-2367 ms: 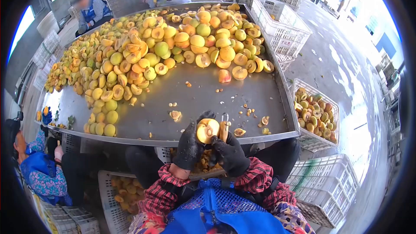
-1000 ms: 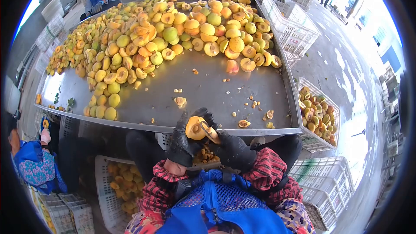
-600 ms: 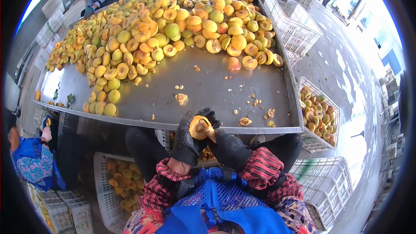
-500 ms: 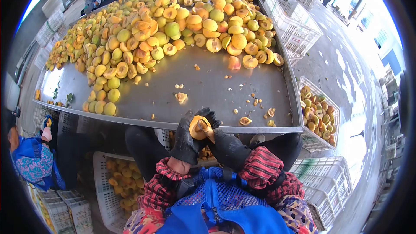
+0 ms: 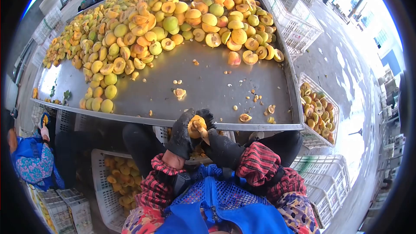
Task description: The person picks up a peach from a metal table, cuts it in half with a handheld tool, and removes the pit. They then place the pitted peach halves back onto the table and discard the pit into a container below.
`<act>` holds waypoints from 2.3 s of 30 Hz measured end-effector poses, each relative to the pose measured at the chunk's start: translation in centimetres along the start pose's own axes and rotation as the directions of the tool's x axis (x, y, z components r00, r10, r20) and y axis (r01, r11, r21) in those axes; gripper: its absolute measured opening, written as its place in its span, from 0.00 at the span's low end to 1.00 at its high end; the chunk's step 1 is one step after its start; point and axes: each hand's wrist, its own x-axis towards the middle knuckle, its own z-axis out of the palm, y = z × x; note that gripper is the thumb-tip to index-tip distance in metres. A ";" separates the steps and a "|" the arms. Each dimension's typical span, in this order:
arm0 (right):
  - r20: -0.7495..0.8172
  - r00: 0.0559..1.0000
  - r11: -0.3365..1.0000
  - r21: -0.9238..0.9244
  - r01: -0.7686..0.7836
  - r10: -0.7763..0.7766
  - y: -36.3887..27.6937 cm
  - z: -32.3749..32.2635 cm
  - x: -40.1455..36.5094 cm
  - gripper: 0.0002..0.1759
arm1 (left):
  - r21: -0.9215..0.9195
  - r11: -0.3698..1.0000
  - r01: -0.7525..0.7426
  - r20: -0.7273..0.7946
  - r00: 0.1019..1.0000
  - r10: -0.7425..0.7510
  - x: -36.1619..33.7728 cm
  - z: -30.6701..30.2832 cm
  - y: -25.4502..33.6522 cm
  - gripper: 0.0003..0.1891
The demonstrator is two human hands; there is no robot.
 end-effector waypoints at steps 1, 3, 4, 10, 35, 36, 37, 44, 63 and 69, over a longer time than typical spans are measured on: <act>0.001 1.000 1.000 0.031 -0.002 0.002 0.0 0.0 0.0 0.21 | 0.214 0.971 -0.107 0.031 0.994 0.103 -0.1 -0.4 0.3 0.14; 0.092 0.988 0.992 -0.049 -0.120 0.124 0.3 0.0 0.3 0.20 | 0.282 0.945 -0.164 -0.031 0.983 0.180 -0.4 -0.8 0.1 0.14; 0.134 0.973 0.980 -0.094 -0.176 0.188 0.5 0.0 0.3 0.19 | 0.317 0.929 -0.189 -0.060 0.974 0.219 -0.5 -1.0 0.0 0.15; 0.099 0.985 0.988 -0.071 -0.135 0.142 -0.1 -0.5 0.3 0.15 | 0.255 0.960 -0.119 -0.113 0.982 0.152 0.2 -1.0 -2.1 0.17; 0.262 0.943 0.959 0.139 -0.247 0.205 -1.6 -1.1 0.3 0.21 | -0.093 0.995 0.043 -0.087 0.995 -0.052 -1.1 -0.2 -1.0 0.13; 0.214 0.967 0.980 0.109 -0.166 0.140 -0.4 -0.2 0.2 0.21 | -0.056 0.998 0.035 -0.063 0.997 -0.038 -1.2 -0.5 -1.1 0.13; 0.168 0.983 0.993 0.075 -0.086 0.072 0.5 0.4 0.1 0.21 | -0.013 1.000 0.015 -0.031 0.999 -0.015 -1.1 -0.7 -1.2 0.13; 0.324 0.925 0.965 0.100 -0.241 0.198 -2.0 -1.7 0.1 0.18 | 0.124 0.991 -0.058 -0.027 0.998 0.062 -1.3 -1.3 -2.2 0.13; 0.458 0.835 0.745 0.432 -0.509 0.305 -3.1 -3.1 -0.2 0.19 | 0.010 0.999 -0.052 -0.119 0.991 0.053 -1.2 0.0 -2.5 0.17; 0.518 0.796 0.644 0.500 -0.579 0.314 -1.5 -2.2 -0.4 0.17 | 0.124 0.989 -0.085 0.003 0.996 0.085 -1.1 -0.7 -1.7 0.12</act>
